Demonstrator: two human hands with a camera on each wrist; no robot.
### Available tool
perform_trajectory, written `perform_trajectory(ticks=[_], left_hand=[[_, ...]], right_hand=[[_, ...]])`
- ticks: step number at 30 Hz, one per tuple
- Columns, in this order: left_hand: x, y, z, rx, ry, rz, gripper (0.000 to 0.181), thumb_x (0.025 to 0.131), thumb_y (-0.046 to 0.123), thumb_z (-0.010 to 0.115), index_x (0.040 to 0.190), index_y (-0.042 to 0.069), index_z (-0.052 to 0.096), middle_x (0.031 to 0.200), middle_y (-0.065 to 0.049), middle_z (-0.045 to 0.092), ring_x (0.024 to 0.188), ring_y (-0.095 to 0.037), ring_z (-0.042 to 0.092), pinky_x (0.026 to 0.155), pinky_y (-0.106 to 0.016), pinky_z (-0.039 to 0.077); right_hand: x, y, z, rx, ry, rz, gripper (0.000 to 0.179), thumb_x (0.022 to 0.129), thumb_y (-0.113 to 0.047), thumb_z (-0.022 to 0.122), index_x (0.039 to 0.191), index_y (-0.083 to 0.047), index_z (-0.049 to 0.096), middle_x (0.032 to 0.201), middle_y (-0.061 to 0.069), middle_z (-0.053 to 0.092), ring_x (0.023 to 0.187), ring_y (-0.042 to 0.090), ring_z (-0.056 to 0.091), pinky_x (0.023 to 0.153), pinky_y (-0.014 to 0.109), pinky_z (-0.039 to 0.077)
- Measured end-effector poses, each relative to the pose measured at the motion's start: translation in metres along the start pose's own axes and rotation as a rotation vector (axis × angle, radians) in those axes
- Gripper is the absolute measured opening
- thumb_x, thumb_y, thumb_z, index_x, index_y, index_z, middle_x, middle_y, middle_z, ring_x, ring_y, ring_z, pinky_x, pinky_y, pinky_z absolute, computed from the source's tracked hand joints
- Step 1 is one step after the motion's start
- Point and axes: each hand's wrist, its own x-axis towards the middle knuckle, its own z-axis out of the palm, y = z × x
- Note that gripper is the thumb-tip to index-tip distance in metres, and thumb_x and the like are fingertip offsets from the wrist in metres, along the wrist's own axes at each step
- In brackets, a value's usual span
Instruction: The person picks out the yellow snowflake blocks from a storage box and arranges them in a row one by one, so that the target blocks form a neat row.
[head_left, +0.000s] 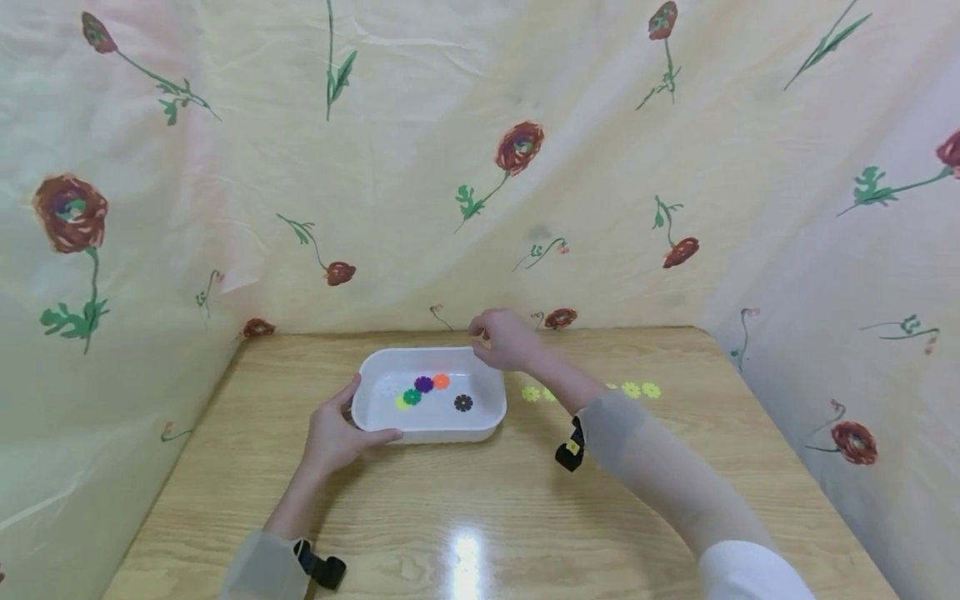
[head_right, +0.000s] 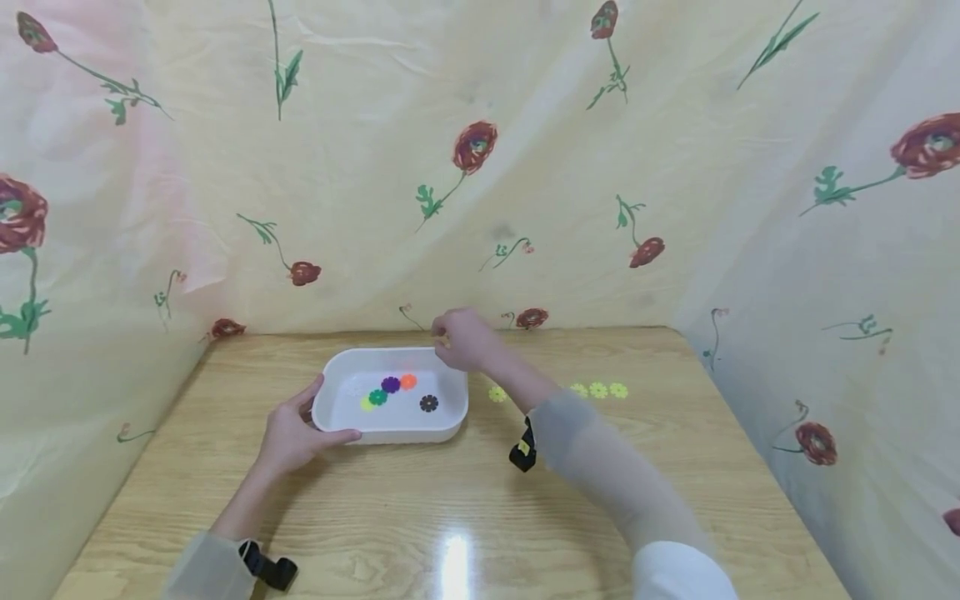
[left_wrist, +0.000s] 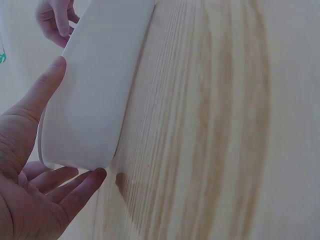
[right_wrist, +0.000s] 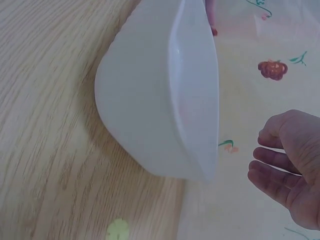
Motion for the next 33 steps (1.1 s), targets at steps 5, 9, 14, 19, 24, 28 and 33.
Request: perform_trajectory(ticks=[5, 9, 14, 19, 24, 28, 33], left_hand=[[-0.001, -0.001, 0.000, -0.003, 0.002, 0.002, 0.118, 0.074, 0.039, 0.099, 0.166, 0.006, 0.033, 0.169, -0.020, 0.041, 0.149, -0.040, 0.049, 0.119, -0.050, 0.045], [-0.001, -0.001, 0.001, 0.001, 0.007, 0.008, 0.118, 0.074, 0.038, 0.100, 0.166, 0.006, 0.033, 0.169, -0.020, 0.042, 0.148, -0.040, 0.051, 0.118, -0.050, 0.046], [0.000, -0.002, 0.001, 0.008, 0.008, 0.005, 0.120, 0.074, 0.041, 0.099, 0.166, 0.006, 0.032, 0.169, -0.020, 0.041, 0.149, -0.040, 0.050, 0.119, -0.050, 0.046], [0.001, -0.002, 0.001, 0.011, 0.005, 0.004, 0.121, 0.073, 0.043, 0.099, 0.167, 0.008, 0.032, 0.170, -0.019, 0.040, 0.150, -0.040, 0.049, 0.119, -0.051, 0.046], [0.002, -0.003, 0.001, 0.015, 0.003, 0.003, 0.120, 0.074, 0.045, 0.098, 0.167, 0.007, 0.032, 0.169, -0.020, 0.041, 0.149, -0.040, 0.050, 0.118, -0.050, 0.047], [0.002, -0.004, 0.001, 0.012, 0.008, 0.014, 0.121, 0.072, 0.044, 0.100, 0.166, 0.006, 0.033, 0.168, -0.021, 0.041, 0.149, -0.039, 0.050, 0.119, -0.051, 0.047], [0.002, -0.005, 0.000, 0.019, 0.013, 0.036, 0.121, 0.071, 0.040, 0.101, 0.165, 0.004, 0.035, 0.168, -0.021, 0.042, 0.149, -0.038, 0.052, 0.118, -0.051, 0.048]], right_hand=[[0.006, -0.008, 0.005, 0.017, 0.002, -0.053, 0.022, 0.097, -0.012, 0.070, 0.116, -0.002, 0.077, 0.112, 0.013, 0.080, 0.103, 0.028, 0.075, 0.092, 0.039, 0.062], [0.010, -0.015, 0.008, 0.019, -0.019, -0.069, 0.022, 0.098, -0.012, 0.070, 0.116, -0.003, 0.077, 0.111, 0.012, 0.080, 0.104, 0.027, 0.075, 0.091, 0.037, 0.062], [0.015, -0.024, 0.012, 0.029, -0.057, -0.067, 0.023, 0.100, -0.013, 0.069, 0.119, -0.003, 0.077, 0.114, 0.011, 0.079, 0.106, 0.026, 0.074, 0.093, 0.036, 0.062], [0.018, -0.033, 0.018, 0.052, -0.081, -0.068, 0.025, 0.100, -0.014, 0.070, 0.121, -0.004, 0.076, 0.116, 0.011, 0.079, 0.107, 0.027, 0.074, 0.093, 0.036, 0.062], [0.021, -0.040, 0.030, 0.077, -0.136, -0.083, 0.027, 0.101, -0.014, 0.069, 0.124, -0.002, 0.075, 0.120, 0.011, 0.079, 0.107, 0.024, 0.073, 0.096, 0.036, 0.061], [0.025, -0.048, 0.039, 0.107, -0.175, -0.093, 0.027, 0.101, -0.013, 0.069, 0.125, -0.002, 0.075, 0.123, 0.011, 0.078, 0.110, 0.025, 0.074, 0.098, 0.036, 0.061], [0.030, -0.060, 0.051, 0.112, -0.184, -0.141, 0.026, 0.101, -0.014, 0.070, 0.123, -0.004, 0.077, 0.122, 0.010, 0.079, 0.108, 0.024, 0.075, 0.095, 0.034, 0.062]])
